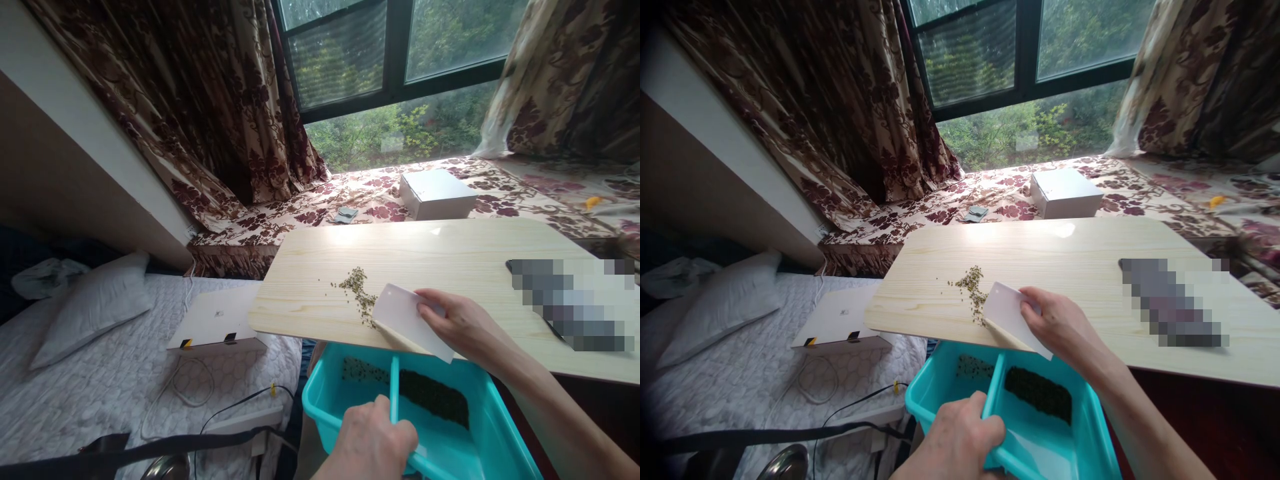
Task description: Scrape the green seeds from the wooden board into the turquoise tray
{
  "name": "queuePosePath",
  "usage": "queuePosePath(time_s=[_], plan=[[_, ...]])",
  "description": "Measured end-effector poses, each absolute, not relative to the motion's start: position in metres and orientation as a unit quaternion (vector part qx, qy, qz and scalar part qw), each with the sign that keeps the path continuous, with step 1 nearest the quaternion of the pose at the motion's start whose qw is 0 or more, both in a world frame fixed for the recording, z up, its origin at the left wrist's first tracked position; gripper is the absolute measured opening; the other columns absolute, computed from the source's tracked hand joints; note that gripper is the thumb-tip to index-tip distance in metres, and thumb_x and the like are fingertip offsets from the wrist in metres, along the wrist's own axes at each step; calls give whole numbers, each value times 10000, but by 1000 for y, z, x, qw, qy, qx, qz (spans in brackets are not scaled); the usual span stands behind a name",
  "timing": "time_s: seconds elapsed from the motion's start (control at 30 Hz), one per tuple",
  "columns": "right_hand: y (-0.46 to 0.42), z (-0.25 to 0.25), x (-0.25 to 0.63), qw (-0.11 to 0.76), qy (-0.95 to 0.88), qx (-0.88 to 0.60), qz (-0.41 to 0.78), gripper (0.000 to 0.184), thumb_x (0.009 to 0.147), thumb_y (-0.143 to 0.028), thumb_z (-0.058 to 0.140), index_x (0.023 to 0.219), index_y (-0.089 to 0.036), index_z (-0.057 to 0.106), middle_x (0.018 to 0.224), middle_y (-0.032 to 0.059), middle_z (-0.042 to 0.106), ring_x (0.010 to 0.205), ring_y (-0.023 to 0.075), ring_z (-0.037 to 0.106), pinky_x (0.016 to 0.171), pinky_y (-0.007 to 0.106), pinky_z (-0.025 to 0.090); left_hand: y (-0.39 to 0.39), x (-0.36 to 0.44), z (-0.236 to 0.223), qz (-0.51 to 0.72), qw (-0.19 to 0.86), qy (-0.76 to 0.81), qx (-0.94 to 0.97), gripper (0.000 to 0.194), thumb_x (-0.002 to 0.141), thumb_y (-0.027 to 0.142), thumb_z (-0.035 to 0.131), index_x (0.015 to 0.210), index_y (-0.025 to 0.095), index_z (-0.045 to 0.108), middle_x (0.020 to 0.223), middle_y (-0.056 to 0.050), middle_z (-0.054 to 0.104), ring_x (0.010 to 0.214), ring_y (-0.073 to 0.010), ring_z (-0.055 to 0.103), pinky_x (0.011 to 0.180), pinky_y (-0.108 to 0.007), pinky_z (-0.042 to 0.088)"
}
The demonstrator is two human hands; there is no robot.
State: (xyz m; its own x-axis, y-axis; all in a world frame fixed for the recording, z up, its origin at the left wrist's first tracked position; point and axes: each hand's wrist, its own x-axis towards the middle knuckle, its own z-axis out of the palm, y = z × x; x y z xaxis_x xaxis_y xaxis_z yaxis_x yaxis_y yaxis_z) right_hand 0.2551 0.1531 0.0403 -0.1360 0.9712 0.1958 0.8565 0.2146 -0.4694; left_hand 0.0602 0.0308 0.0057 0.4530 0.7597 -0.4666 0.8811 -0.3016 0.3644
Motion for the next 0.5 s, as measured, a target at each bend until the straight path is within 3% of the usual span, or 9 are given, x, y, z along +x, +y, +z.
queuePosePath(time_s=[0.5], plan=[[144,46,255,209,-751,-608,154,361,858,-330,491,1023,-244,800,888,59,826,770,257,776,599,295,537,30,61,10,-104,298,512,799,554,747,699,759,1021,220,720,1001,-73,600,914,-295,630,789,-375,520]])
